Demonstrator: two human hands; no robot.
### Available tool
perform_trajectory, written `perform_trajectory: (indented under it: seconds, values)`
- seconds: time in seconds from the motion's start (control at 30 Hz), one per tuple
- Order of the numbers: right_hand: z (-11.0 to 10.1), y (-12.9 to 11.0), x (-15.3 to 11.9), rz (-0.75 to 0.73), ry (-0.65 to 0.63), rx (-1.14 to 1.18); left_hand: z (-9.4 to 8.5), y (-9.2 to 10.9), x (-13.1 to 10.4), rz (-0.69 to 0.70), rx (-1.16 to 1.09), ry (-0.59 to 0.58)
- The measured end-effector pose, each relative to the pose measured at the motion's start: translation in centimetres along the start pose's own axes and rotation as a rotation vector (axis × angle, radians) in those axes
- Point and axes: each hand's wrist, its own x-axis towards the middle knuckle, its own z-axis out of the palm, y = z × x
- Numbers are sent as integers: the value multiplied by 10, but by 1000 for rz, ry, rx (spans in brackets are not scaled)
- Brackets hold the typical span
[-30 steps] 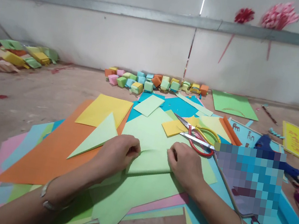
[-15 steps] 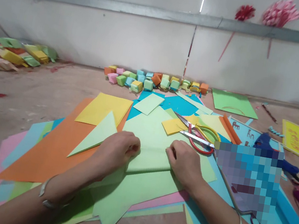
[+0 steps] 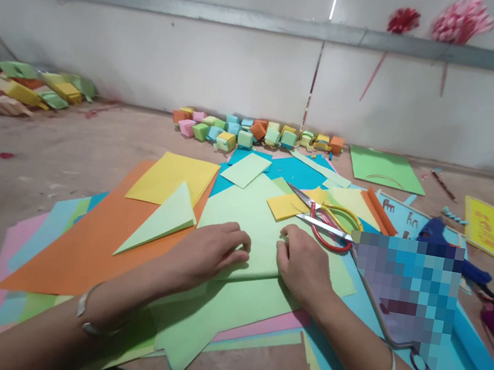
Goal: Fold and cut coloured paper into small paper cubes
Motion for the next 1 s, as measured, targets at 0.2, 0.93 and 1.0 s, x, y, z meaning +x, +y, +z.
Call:
perform_trajectory:
  seconds: [0.2,0.93,1.0]
  values:
    - [1,0,1,39,-13,13,14,0,0,9,150,40]
    - [-12,0,-2,106,-89,219,18,1,-7,-14,150,101]
    - [-10,1,-3,88,-78,175,19,0,-7,-14,125,119]
